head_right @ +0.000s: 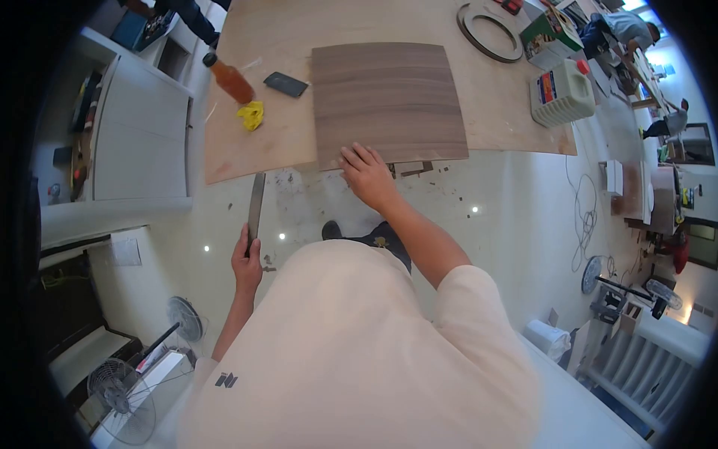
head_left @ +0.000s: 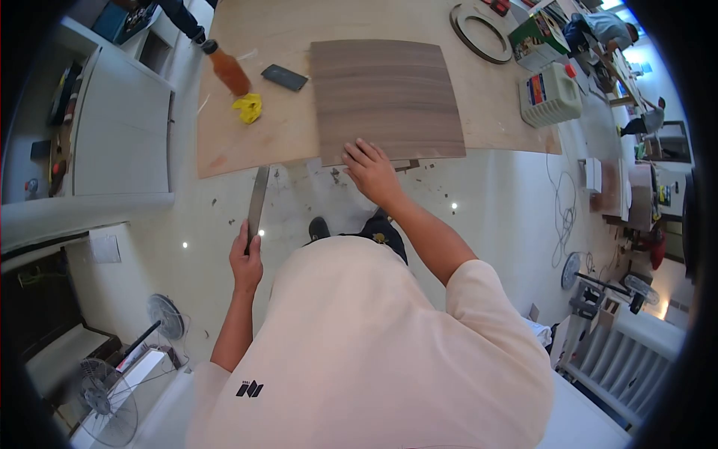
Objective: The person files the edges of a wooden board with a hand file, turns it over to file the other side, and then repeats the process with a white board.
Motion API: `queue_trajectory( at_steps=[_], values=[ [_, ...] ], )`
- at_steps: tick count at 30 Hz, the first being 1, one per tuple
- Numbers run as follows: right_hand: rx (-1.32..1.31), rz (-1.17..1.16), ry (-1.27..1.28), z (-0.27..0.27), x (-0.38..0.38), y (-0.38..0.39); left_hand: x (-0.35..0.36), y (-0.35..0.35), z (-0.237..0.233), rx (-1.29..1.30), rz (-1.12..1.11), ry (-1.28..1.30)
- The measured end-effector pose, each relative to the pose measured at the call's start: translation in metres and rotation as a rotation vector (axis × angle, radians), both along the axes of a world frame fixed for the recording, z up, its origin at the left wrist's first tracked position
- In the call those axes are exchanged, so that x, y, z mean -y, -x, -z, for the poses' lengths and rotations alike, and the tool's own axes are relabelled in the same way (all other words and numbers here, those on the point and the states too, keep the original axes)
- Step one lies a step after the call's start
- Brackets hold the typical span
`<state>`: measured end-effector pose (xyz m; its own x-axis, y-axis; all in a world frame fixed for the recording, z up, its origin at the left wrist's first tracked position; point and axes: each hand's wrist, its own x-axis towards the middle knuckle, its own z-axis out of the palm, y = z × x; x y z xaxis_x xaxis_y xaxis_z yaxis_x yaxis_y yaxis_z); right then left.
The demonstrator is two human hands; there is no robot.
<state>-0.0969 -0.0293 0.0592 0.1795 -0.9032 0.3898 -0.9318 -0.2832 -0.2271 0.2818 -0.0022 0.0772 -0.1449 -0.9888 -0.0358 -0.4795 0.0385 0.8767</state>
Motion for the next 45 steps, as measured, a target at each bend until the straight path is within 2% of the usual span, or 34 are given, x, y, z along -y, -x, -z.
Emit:
queue_trajectory(
  at_steps=[2, 5, 8, 11, 14, 17, 20, 23, 26, 32, 35, 38, 41, 45],
  values=[
    [0.079, -0.011, 0.03, -0.005, 0.019, -0.015, 0.001, -0.009, 0.002, -0.01, 0.021, 0.011],
    [0.099, 0.004, -0.054, -0.019, 0.032, -0.033, -0.001, -0.014, -0.001, -0.016, 0.041, -0.199],
    [0.13, 0.026, -0.071, -0.016, 0.04, -0.039, -0.005, -0.011, 0.009, -0.105, 0.1, -0.334],
    [0.102, 0.008, -0.192, -0.03, 0.041, -0.039, -0.016, 0.001, 0.008, -0.188, 0.116, -0.538],
    [-0.161, -0.098, -0.217, -0.041, 0.039, -0.032, -0.031, 0.01, 0.014, -0.248, 0.131, -0.478],
    [-0.313, -0.178, -0.284, -0.027, 0.052, -0.017, -0.04, 0.022, 0.014, -0.186, 0.167, -0.496],
    [-0.384, -0.279, -0.252, -0.026, 0.057, -0.013, -0.051, 0.039, 0.014, -0.229, 0.133, -0.541],
    [-0.388, -0.309, -0.194, -0.006, 0.054, -0.003, -0.068, 0.057, 0.013, -0.273, 0.048, -0.478],
    [-0.401, -0.346, -0.143, -0.005, 0.039, 0.006, -0.09, 0.078, 0.01, -0.237, -0.044, -0.492],
    [-0.373, -0.42, -0.173, -0.012, 0.001, 0.031, -0.117, 0.148, -0.009, -0.635, -0.163, -0.797],
    [-0.366, -0.455, -0.181, -0.016, -0.002, 0.037, -0.121, 0.177, -0.007, -0.544, -0.127, -0.759],
    [-0.223, -0.568, -0.333, -0.043, 0.008, 0.042, -0.136, 0.205, 0.019, -0.391, -0.167, -0.441],
    [-0.149, -0.55, -0.329, -0.029, 0.034, 0.06, -0.151, 0.223, 0.04, -0.411, -0.293, -0.117],
    [-0.265, -0.425, -0.291, -0.011, 0.042, 0.061, -0.16, 0.212, 0.029, -0.475, -0.292, -0.383]
  ],
)
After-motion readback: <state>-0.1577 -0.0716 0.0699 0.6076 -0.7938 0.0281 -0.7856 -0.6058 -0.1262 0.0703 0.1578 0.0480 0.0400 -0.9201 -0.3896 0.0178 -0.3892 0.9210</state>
